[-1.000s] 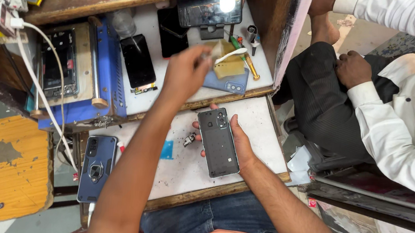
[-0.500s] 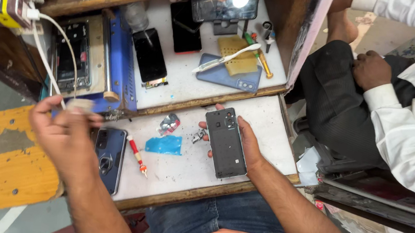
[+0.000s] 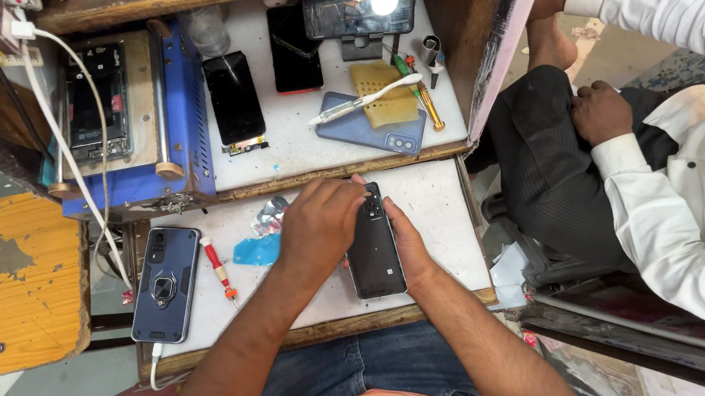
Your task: The person disassembles a smartphone by removing the back cover and detaching internal components. They then handle a second phone, remove its back cover, and inspect a small internal part before placing it on the workbench.
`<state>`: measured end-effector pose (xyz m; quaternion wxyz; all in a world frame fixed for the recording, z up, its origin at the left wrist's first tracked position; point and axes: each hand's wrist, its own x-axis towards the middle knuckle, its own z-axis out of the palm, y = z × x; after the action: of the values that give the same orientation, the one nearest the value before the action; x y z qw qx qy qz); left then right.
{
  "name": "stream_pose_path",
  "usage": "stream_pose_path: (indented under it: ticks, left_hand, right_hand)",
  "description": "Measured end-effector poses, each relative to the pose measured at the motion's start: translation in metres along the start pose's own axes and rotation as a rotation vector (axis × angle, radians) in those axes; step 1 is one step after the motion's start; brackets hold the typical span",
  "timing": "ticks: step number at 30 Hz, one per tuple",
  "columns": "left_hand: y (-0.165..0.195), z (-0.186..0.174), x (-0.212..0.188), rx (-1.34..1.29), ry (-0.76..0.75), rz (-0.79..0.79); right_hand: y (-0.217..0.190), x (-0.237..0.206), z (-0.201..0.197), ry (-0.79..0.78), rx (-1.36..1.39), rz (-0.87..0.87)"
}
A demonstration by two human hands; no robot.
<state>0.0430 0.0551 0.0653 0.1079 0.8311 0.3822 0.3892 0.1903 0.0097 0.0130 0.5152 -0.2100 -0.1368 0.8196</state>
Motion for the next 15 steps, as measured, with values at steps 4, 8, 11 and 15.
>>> stream_pose_path:
  ticks: [4, 8, 11, 15]
  left_hand:
    - [0.004, 0.012, -0.002, 0.025, -0.013, 0.059]
    - [0.003, 0.013, -0.007, 0.054, -0.054, -0.029]
    - [0.006, 0.01, -0.003, -0.006, -0.067, -0.072]
    - [0.019, 0.012, -0.004, 0.08, -0.027, -0.016]
  right_hand:
    - [0.0, -0.001, 0.003, 0.074, 0.014, -0.018]
    - [0.001, -0.001, 0.003, 0.013, 0.059, 0.015]
    - [0.001, -0.001, 0.002, 0.02, -0.032, -0.028]
    - [-0.001, -0.002, 0.004, 0.046, -0.039, -0.018]
